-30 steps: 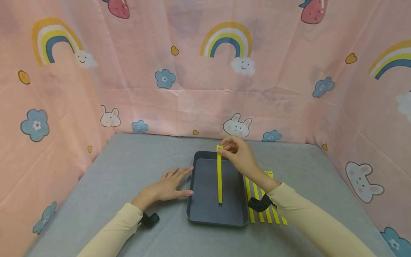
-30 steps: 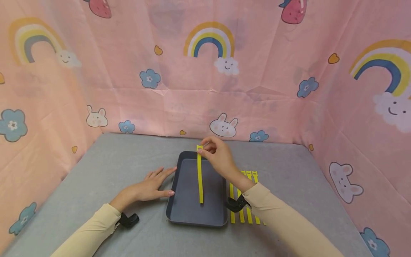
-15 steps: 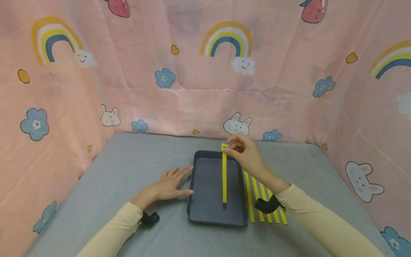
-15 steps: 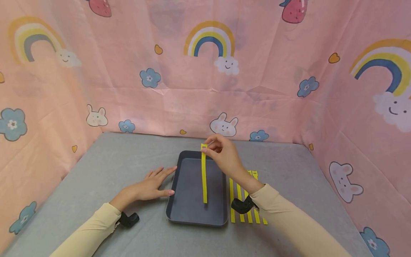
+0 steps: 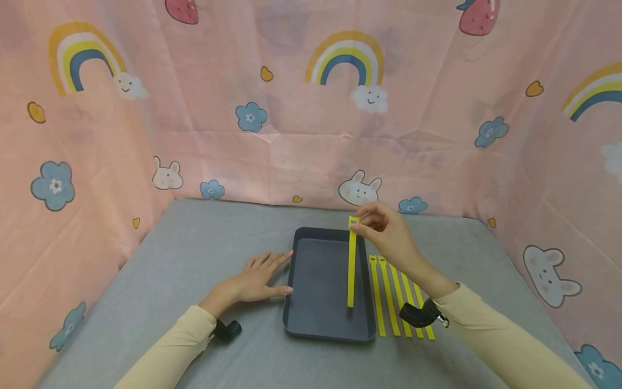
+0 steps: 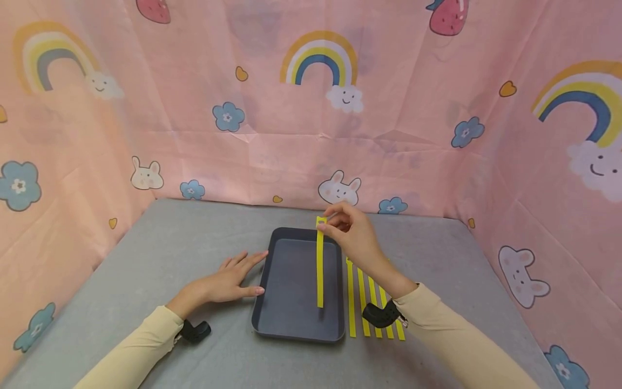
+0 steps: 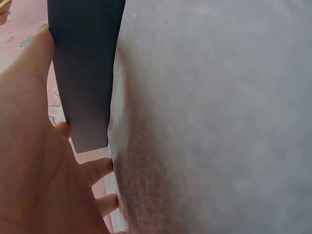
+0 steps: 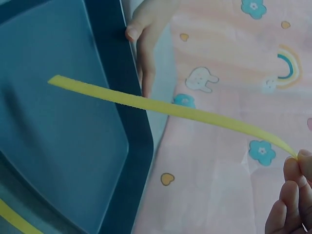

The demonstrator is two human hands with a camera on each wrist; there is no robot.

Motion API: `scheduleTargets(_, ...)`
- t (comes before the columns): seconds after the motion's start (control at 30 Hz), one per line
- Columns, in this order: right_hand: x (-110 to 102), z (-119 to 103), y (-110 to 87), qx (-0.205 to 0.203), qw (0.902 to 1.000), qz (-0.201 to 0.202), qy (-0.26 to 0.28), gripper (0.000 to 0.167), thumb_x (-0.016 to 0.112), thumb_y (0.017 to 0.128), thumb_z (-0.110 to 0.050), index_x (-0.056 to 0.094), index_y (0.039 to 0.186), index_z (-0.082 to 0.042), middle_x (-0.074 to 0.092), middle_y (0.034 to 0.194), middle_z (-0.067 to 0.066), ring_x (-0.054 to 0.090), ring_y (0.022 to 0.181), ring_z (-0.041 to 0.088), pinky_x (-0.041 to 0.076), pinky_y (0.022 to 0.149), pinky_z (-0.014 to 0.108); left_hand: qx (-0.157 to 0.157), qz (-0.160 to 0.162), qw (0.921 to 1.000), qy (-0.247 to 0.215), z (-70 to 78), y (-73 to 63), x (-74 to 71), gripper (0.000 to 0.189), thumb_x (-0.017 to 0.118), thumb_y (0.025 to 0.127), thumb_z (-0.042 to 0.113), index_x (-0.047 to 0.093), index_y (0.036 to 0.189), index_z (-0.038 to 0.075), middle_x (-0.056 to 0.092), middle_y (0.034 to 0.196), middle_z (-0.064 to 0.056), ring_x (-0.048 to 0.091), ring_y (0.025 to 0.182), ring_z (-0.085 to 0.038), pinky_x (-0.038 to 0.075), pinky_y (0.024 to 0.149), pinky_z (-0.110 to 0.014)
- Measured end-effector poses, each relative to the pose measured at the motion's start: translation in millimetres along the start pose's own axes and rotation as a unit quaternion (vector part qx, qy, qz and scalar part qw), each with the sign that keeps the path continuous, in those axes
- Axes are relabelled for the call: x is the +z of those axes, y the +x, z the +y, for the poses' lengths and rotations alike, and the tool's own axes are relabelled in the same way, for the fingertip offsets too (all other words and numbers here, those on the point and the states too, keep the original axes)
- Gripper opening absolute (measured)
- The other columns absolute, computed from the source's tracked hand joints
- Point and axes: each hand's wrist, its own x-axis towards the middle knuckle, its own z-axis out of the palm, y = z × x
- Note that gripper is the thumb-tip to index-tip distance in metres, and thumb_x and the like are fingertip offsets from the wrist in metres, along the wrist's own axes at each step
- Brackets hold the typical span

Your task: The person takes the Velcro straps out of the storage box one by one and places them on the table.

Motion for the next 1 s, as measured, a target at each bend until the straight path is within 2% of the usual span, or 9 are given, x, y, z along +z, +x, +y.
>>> scheduleTargets(0.3, -13.0, 0.7, -5.0, -0.017, 0.9999, 0.001, 0.002, 0.021, 0.071, 0.091, -0.013, 0.063, 0.111, -0.009, 0.071, 0.082, 0.006, 0.064, 0.072, 0.009, 0.051, 0.067, 0.022, 0.000, -0.004, 1.0000, 0.005, -1.3, 0.1, 0.7, 0.089, 0.052, 0.090, 0.070, 0.006, 0.159, 0.038, 0.015, 0.168, -0.002, 0.003, 0.156, -0.040, 0.003, 0.120, -0.069)
scheduleTargets(0.47, -21.7, 0.5, -6.7, -0.014, 0.9999, 0.007, 0.000, 0.024, 0.072, 0.091, -0.013, 0.063, 0.112, -0.005, 0.071, 0.080, -0.004, 0.064, 0.071, 0.010, 0.051, 0.064, 0.023, 0.000, -0.003, 1.0000, 0.006, -1.6, 0.4, 0.6, 0.089, 0.052, 0.090, 0.069, 0.006, 0.160, 0.038, 0.015, 0.168, -0.002, 0.003, 0.156, -0.040, 0.003, 0.120, -0.069)
scheduleTargets(0.63, -31.9, 0.1, -10.0, -0.001, 0.9999, 0.014, -0.004, 0.025, 0.073, 0.090, -0.014, 0.064, 0.113, -0.007, 0.069, 0.079, -0.013, 0.063, 0.071, 0.011, 0.052, 0.065, 0.025, -0.001, -0.002, 1.0000, 0.005, -1.1, 0.0, 0.6, 0.089, 0.052, 0.090, 0.069, 0.006, 0.159, 0.038, 0.016, 0.168, -0.002, 0.004, 0.155, -0.041, 0.003, 0.120, -0.069)
scheduleTargets(1.0, -59.4, 1.2, -22.9, 0.014, 0.9996, 0.005, -0.022, 0.023, 0.073, 0.090, -0.013, 0.063, 0.111, -0.006, 0.071, 0.080, -0.014, 0.067, 0.072, 0.009, 0.053, 0.067, 0.022, 0.002, -0.003, 1.0000, -0.002, 2.0, -2.2, -1.7, 0.089, 0.053, 0.091, 0.068, 0.007, 0.160, 0.035, 0.016, 0.168, -0.003, 0.004, 0.155, -0.042, 0.004, 0.119, -0.070)
